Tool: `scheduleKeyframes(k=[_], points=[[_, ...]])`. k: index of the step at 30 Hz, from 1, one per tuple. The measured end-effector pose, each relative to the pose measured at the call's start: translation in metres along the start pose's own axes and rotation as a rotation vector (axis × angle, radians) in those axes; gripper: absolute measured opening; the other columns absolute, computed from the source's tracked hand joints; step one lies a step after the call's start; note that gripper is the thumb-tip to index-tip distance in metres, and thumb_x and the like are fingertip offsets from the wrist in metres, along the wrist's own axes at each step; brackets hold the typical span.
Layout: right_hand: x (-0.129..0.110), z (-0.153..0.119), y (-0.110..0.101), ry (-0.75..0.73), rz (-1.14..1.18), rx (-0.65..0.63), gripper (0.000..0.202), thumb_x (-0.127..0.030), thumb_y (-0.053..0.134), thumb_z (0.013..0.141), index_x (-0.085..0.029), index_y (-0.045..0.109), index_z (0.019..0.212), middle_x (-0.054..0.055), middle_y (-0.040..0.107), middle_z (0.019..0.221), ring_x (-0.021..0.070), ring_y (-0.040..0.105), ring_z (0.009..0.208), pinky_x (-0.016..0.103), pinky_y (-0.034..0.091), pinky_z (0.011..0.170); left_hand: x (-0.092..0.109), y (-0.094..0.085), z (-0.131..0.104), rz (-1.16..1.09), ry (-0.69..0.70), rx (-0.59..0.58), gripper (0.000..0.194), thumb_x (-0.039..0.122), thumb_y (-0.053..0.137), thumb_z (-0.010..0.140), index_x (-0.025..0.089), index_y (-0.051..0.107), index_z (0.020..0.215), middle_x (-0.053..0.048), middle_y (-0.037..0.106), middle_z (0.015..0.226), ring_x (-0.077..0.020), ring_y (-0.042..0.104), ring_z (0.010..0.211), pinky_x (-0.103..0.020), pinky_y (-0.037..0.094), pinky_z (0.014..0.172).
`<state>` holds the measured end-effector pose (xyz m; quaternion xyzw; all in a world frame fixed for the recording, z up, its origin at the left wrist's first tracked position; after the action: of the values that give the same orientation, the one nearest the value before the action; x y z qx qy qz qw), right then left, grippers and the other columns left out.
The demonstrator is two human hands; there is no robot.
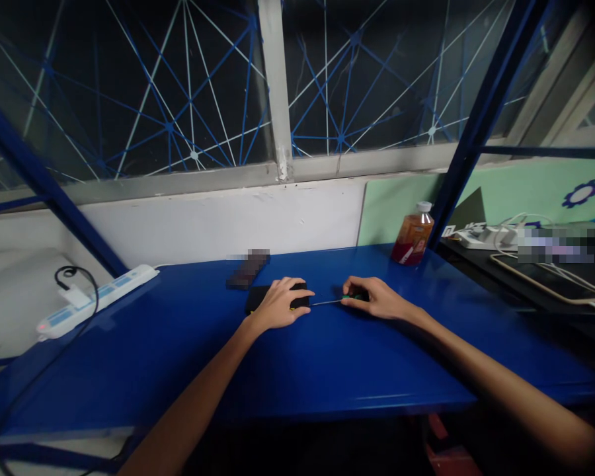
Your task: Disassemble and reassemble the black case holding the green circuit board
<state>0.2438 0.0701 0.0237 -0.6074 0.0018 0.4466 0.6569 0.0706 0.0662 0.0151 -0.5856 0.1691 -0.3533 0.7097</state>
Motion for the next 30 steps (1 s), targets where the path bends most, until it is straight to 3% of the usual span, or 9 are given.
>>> scheduleKeyframes(k=[5,14,21,30], points=[[0.008,0.003,-0.001,0.043,-0.066,-0.015,0.037,-0.057,0.063,0.075,-0.021,0.067,0.079,0.003,0.065,0.080,0.0150,0.053,0.064,0.028,0.034,0.058,0.000,-0.001,0.000,-0.003,-0.007,-0.011,0.033,0.043,0.058,0.086,0.033,0.059,0.119,-0.005,0.049,0.133,-0.0281,0.043,0.120,-0.046,0.036,0.096],[0.013,0.001,0.011,0.096,-0.095,-0.077,0.039,-0.057,0.068,0.069,-0.021,0.057,0.080,-0.003,0.058,0.064,0.0120,0.045,0.055,0.025,0.028,0.052,0.000,0.000,-0.001,-0.003,0.000,-0.017,0.032,0.042,0.057,0.087,0.034,0.060,0.118,-0.004,0.048,0.134,-0.0289,0.042,0.122,-0.048,0.035,0.097],[0.004,0.002,0.010,0.057,-0.109,-0.106,0.039,-0.053,0.045,0.088,-0.020,0.065,0.082,-0.001,0.060,0.061,0.0119,0.046,0.052,0.026,0.028,0.052,0.000,0.000,-0.001,0.002,0.000,-0.013,0.031,0.043,0.057,0.087,0.034,0.061,0.117,-0.004,0.048,0.133,-0.0279,0.042,0.122,-0.047,0.034,0.098],[0.008,0.001,0.012,0.035,-0.188,-0.083,0.037,-0.058,0.064,0.073,-0.021,0.059,0.079,-0.002,0.059,0.065,0.0127,0.048,0.055,0.025,0.026,0.052,0.000,0.001,-0.001,0.007,0.013,-0.011,0.031,0.043,0.055,0.088,0.033,0.060,0.117,-0.005,0.048,0.133,-0.0282,0.043,0.121,-0.047,0.034,0.097]])
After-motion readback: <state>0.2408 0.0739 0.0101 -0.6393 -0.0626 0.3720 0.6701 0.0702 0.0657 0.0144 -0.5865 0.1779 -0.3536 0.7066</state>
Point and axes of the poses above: each hand's wrist, its own z-axis towards the middle knuckle, its own y-axis out of the palm, x = y × z, the point moved 9 cm from there along z, towards the middle knuckle
